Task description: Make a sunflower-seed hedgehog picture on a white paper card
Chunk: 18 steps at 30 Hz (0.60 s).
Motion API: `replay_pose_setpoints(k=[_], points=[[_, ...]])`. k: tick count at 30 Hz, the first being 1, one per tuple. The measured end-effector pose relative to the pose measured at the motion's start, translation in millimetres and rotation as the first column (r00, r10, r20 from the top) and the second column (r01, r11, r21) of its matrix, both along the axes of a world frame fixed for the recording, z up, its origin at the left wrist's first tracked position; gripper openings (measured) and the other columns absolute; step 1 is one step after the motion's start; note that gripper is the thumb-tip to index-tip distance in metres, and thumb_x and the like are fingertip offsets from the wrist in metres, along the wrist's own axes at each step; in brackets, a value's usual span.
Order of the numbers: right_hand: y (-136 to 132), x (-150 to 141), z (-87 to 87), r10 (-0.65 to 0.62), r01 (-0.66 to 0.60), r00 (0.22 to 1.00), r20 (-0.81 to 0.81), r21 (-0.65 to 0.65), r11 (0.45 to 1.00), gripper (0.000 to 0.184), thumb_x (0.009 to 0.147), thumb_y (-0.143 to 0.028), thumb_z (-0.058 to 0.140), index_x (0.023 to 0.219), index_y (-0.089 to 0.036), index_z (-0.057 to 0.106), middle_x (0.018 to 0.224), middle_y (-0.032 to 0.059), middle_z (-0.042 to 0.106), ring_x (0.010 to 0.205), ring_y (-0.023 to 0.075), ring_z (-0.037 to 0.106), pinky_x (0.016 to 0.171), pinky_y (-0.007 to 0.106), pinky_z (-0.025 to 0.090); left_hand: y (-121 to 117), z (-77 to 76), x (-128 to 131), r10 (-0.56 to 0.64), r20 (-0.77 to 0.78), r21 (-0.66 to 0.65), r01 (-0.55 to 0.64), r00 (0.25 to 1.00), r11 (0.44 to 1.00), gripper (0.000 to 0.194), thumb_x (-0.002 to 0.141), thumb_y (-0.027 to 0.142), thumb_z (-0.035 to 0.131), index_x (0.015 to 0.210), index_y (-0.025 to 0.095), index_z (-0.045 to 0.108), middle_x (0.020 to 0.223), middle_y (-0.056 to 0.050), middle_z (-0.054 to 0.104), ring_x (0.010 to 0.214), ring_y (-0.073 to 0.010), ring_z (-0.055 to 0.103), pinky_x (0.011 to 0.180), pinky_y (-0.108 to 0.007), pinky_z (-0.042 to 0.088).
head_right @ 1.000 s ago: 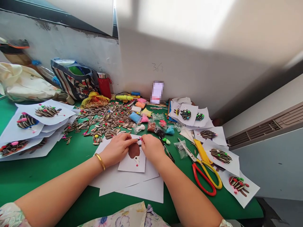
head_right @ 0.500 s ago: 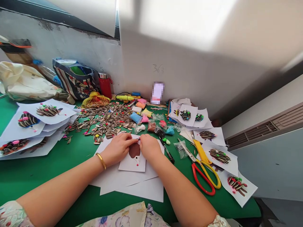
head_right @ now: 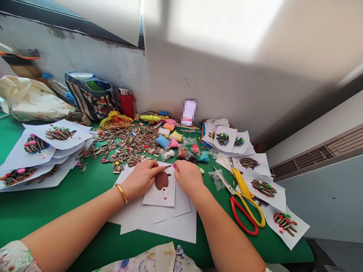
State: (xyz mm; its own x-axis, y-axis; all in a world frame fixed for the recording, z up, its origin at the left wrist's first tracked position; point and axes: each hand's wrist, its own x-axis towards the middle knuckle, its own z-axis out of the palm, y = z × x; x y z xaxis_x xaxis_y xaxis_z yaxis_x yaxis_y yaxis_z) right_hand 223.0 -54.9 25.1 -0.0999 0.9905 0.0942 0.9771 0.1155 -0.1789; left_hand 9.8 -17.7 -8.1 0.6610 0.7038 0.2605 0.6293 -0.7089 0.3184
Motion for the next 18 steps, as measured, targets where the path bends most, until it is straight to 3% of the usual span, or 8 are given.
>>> replay_pose_setpoints(k=[4, 8, 12, 18], points=[[-2, 22, 2.7, -0.005, 0.011, 0.998, 0.069, -0.093, 0.996, 0.022, 0.095, -0.019, 0.049, 0.096, -0.023, 0.071, 0.096, 0.0047, 0.07, 0.09, 0.0204, 0.061, 0.072, 0.031, 0.037, 0, -2.1, 0, 0.012, -0.001, 0.001, -0.012, 1.0, 1.0, 0.043, 0.093, 0.013, 0.046, 0.13, 0.028, 0.063, 0.114, -0.009, 0.062, 0.108, -0.0247, 0.053, 0.097, -0.042, 0.043], [4, 20, -2.7, 0.013, -0.012, 0.997, 0.073, -0.005, 1.0, 0.019, 0.096, -0.027, 0.056, 0.104, -0.025, 0.073, 0.107, 0.0075, 0.067, 0.104, 0.0239, 0.057, 0.082, 0.033, 0.038, 1, -3.4, 1, 0.023, -0.011, 0.004, -0.023, 1.0, 1.0, 0.043, 0.094, 0.014, 0.044, 0.132, 0.027, 0.061, 0.117, -0.009, 0.062, 0.11, -0.0249, 0.052, 0.1, -0.042, 0.042], [13, 2, -15.9, 0.087, -0.089, 0.996, 0.029, 0.069, 0.994, 0.026, 0.097, -0.031, 0.057, 0.12, -0.027, 0.069, 0.108, 0.008, 0.066, 0.104, 0.0237, 0.055, 0.084, 0.034, 0.037, 0, -4.0, 0, 0.027, -0.01, 0.008, -0.027, 1.0, 1.0, 0.043, 0.095, 0.015, 0.044, 0.133, 0.027, 0.059, 0.117, -0.009, 0.062, 0.11, -0.0254, 0.052, 0.099, -0.042, 0.042], [19, -8, -29.1, 0.118, -0.116, 0.993, -0.012, 0.105, 0.988, 0.018, 0.097, -0.029, 0.057, 0.098, -0.024, 0.074, 0.101, 0.0066, 0.067, 0.1, 0.0221, 0.055, 0.082, 0.033, 0.036, 0, -3.6, 1, 0.028, 0.004, -0.004, -0.028, 1.0, 1.0, 0.045, 0.093, 0.012, 0.047, 0.133, 0.027, 0.06, 0.114, -0.008, 0.062, 0.108, -0.0245, 0.053, 0.097, -0.041, 0.043]])
